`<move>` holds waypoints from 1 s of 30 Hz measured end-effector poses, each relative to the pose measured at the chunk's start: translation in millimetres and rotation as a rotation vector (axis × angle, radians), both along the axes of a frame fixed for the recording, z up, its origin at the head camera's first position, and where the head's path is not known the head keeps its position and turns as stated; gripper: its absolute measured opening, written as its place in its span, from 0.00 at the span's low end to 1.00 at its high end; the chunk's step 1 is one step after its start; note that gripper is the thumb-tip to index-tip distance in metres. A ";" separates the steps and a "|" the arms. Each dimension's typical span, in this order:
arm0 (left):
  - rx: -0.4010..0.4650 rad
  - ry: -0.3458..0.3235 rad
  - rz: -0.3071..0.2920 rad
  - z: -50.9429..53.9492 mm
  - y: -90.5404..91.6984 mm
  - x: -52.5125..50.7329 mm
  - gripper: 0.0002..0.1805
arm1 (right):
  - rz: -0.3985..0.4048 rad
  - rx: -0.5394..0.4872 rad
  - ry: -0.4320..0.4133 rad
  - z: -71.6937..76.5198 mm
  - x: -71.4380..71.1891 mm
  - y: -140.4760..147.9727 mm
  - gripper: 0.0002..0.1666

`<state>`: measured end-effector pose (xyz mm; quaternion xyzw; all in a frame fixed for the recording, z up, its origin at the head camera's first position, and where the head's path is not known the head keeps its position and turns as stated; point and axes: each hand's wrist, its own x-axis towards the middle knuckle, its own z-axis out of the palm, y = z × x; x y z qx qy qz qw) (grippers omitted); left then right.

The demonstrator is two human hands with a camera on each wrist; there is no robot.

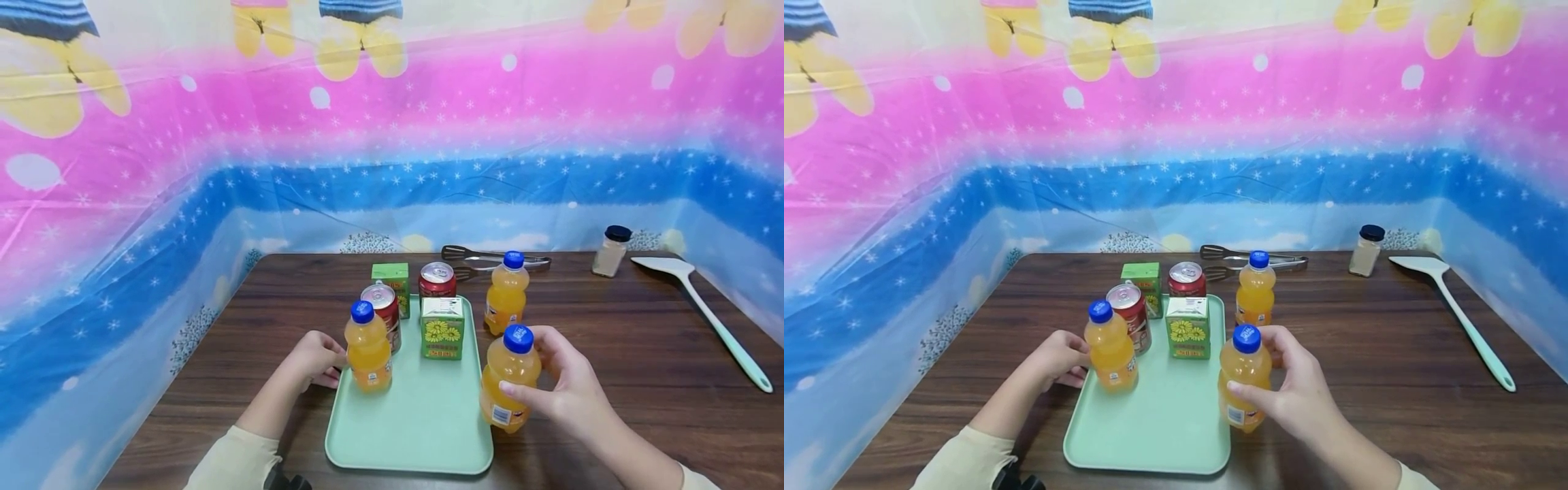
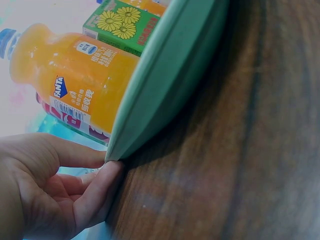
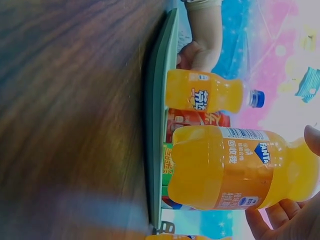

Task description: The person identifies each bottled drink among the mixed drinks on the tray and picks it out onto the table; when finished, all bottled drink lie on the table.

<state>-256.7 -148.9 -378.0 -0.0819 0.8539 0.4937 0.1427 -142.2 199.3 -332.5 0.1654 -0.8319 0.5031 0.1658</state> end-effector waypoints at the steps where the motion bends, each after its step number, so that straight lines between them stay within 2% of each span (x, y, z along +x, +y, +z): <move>1: -0.001 -0.002 0.002 -0.1 0.0 -0.1 0.09 | -0.003 0.002 -0.002 0.3 -0.4 0.1 0.31; 18: 0.009 0.014 -0.013 -1.7 0.3 -1.2 0.08 | -0.068 -0.005 -0.005 4.2 -17.9 6.3 0.31; 30: -0.001 0.011 -0.008 -2.0 -0.2 -0.8 0.08 | -0.122 -0.013 -0.069 -2.0 -35.4 12.0 0.32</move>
